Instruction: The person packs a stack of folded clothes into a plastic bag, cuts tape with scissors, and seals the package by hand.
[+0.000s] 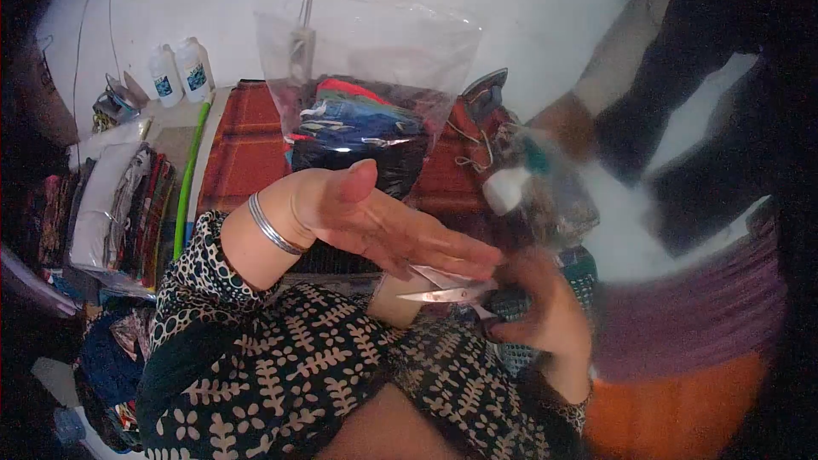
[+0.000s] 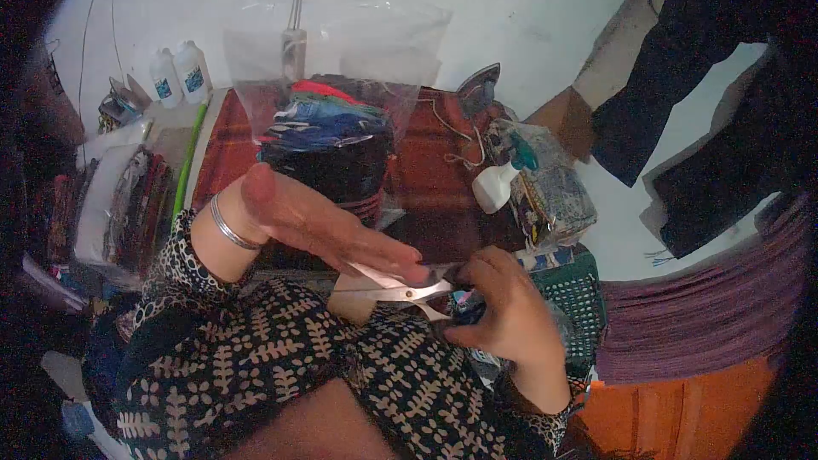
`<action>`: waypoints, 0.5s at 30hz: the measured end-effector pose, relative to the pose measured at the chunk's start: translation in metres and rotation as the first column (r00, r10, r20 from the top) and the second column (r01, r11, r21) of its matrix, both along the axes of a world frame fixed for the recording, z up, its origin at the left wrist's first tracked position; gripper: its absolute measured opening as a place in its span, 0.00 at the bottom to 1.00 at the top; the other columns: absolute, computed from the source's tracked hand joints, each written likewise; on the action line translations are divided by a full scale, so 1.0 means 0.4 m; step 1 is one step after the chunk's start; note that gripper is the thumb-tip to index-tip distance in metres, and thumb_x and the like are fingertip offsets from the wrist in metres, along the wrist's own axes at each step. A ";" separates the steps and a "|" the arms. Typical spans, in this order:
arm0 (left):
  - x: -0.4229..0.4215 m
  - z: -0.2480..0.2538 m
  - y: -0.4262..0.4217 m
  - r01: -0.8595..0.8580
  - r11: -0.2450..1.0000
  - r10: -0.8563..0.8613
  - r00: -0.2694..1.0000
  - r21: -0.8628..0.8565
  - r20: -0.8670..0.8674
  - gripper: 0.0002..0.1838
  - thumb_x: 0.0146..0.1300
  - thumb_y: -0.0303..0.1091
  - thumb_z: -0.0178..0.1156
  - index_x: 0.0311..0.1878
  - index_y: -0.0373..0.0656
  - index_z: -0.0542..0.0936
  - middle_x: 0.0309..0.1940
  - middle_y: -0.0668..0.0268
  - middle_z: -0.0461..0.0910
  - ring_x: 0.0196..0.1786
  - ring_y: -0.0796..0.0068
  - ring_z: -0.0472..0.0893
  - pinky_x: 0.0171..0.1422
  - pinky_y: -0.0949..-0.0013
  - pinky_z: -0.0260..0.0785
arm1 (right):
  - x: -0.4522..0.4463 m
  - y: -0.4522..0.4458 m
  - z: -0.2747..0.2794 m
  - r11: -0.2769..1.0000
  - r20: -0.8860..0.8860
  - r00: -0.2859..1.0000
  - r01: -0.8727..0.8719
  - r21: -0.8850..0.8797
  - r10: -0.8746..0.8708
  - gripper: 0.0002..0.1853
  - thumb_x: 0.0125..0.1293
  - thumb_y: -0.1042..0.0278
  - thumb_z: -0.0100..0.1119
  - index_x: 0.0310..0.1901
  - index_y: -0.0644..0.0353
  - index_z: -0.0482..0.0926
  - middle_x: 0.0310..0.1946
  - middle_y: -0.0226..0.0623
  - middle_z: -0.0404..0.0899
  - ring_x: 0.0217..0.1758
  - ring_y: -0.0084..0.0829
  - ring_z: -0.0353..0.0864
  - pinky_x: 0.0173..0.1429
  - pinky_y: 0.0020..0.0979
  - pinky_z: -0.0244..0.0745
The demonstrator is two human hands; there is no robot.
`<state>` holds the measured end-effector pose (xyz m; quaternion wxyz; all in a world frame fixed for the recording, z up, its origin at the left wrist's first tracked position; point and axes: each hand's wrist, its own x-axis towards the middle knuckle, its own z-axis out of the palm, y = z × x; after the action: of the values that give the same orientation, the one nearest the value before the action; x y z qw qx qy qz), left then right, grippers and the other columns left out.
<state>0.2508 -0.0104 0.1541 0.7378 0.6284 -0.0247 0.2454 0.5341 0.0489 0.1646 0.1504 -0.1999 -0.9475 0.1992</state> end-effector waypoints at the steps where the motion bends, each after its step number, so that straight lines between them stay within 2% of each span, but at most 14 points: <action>1: 0.000 -0.002 0.002 -0.016 1.000 0.015 1.000 0.019 0.025 0.71 0.41 0.88 0.32 0.72 0.30 0.38 0.74 0.51 0.40 0.77 0.63 0.41 0.77 0.58 0.32 | 0.011 -0.004 0.001 0.999 0.032 0.998 0.048 0.004 -0.048 0.31 0.25 0.65 0.76 0.38 0.64 0.75 0.43 0.47 0.73 0.47 0.49 0.74 0.51 0.39 0.71; 4: -0.031 0.015 -0.005 -0.121 0.992 0.118 0.991 -0.044 -0.060 0.74 0.37 0.90 0.34 0.72 0.30 0.40 0.74 0.49 0.40 0.77 0.61 0.43 0.77 0.58 0.33 | 0.066 0.000 0.004 0.994 0.135 0.985 0.111 -0.015 -0.108 0.33 0.24 0.64 0.76 0.39 0.65 0.75 0.46 0.49 0.72 0.51 0.50 0.73 0.55 0.39 0.71; 8: -0.044 0.030 -0.003 -0.141 0.988 0.138 0.989 -0.069 -0.046 0.76 0.33 0.91 0.34 0.71 0.28 0.42 0.74 0.46 0.40 0.76 0.58 0.44 0.76 0.57 0.36 | 0.106 0.006 -0.009 0.984 0.132 0.982 0.151 -0.090 -0.138 0.33 0.25 0.65 0.75 0.39 0.65 0.74 0.47 0.50 0.72 0.52 0.50 0.73 0.57 0.38 0.70; 10: -0.042 0.028 0.001 -0.125 0.992 0.125 0.992 -0.007 -0.029 0.76 0.34 0.91 0.33 0.71 0.27 0.42 0.73 0.44 0.40 0.76 0.55 0.45 0.76 0.55 0.39 | 0.104 0.013 -0.030 0.988 0.094 0.984 0.154 -0.007 -0.153 0.31 0.25 0.66 0.75 0.38 0.64 0.74 0.44 0.48 0.72 0.49 0.49 0.73 0.55 0.38 0.70; 11: -0.039 0.033 0.004 -0.121 0.993 0.121 0.992 -0.009 -0.030 0.76 0.34 0.91 0.33 0.71 0.27 0.42 0.73 0.44 0.40 0.76 0.55 0.45 0.76 0.55 0.39 | 0.096 0.012 -0.028 0.987 0.092 0.983 0.158 -0.009 -0.157 0.31 0.25 0.66 0.75 0.38 0.64 0.74 0.44 0.48 0.72 0.49 0.49 0.73 0.55 0.38 0.70; 13: -0.030 0.045 0.010 -0.073 0.993 0.077 0.996 0.092 -0.033 0.74 0.37 0.90 0.32 0.70 0.26 0.42 0.72 0.42 0.40 0.76 0.54 0.45 0.76 0.54 0.39 | 0.053 0.005 -0.019 0.994 0.059 0.992 0.112 0.004 -0.112 0.30 0.25 0.66 0.74 0.37 0.64 0.74 0.39 0.45 0.72 0.45 0.49 0.73 0.51 0.38 0.69; 15: -0.025 0.047 0.011 -0.051 0.994 0.054 0.998 0.095 -0.026 0.73 0.39 0.89 0.32 0.70 0.25 0.43 0.72 0.41 0.39 0.76 0.53 0.44 0.76 0.53 0.38 | 0.021 -0.001 -0.016 0.996 0.015 0.997 0.082 0.025 -0.082 0.30 0.25 0.65 0.74 0.36 0.63 0.74 0.37 0.44 0.72 0.43 0.49 0.72 0.49 0.39 0.69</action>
<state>0.2410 -0.0058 0.1731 0.7008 0.6664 -0.0092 0.2544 0.5426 0.0487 0.1582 0.1534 -0.2383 -0.9420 0.1797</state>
